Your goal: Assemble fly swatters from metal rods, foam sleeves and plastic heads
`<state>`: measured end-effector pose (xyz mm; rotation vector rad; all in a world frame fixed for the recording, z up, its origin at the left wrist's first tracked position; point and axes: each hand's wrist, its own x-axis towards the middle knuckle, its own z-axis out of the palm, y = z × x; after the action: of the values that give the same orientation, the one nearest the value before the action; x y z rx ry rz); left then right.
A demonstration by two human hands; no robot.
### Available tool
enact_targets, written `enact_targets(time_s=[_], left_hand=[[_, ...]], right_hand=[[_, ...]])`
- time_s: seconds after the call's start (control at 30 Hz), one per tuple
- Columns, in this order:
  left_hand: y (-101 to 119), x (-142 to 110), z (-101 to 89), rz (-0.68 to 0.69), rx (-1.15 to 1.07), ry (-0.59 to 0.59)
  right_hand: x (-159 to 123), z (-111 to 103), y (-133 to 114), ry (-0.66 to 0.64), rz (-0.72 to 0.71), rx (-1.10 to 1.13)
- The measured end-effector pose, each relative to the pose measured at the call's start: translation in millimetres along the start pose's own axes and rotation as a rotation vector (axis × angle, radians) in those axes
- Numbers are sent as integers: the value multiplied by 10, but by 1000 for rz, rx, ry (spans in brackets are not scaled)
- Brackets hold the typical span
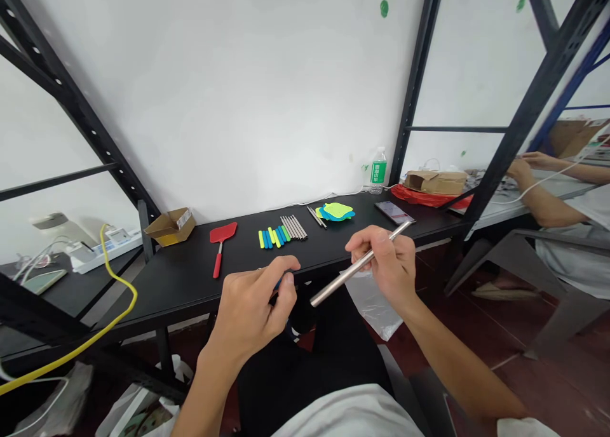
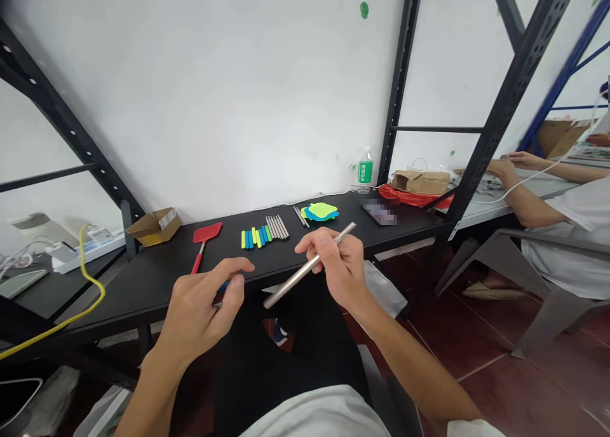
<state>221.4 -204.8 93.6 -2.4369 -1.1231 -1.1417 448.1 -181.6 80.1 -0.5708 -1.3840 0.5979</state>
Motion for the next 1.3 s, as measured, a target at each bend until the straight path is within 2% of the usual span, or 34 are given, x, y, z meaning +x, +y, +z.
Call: enact_targets(time_s=[0.2, 0.37, 0.57, 0.83, 1.07, 1.3], left_hand=[[9, -13, -23, 16, -33, 12], [14, -1, -26, -10, 9, -24], [21, 19, 22, -27, 51, -19], [18, 16, 14, -55, 49, -71], [11, 17, 10, -77, 68, -106], [-13, -2, 9, -83, 61, -138]], right_hand=[[2, 18, -18, 63, -42, 16], [-18, 33, -27, 103, -93, 27], [-56, 66, -70, 26, -180, 28], [-79, 107, -58, -36, -199, 55], [-43, 53, -57, -88, -189, -61], [-32, 45, -67, -140, -190, -76]])
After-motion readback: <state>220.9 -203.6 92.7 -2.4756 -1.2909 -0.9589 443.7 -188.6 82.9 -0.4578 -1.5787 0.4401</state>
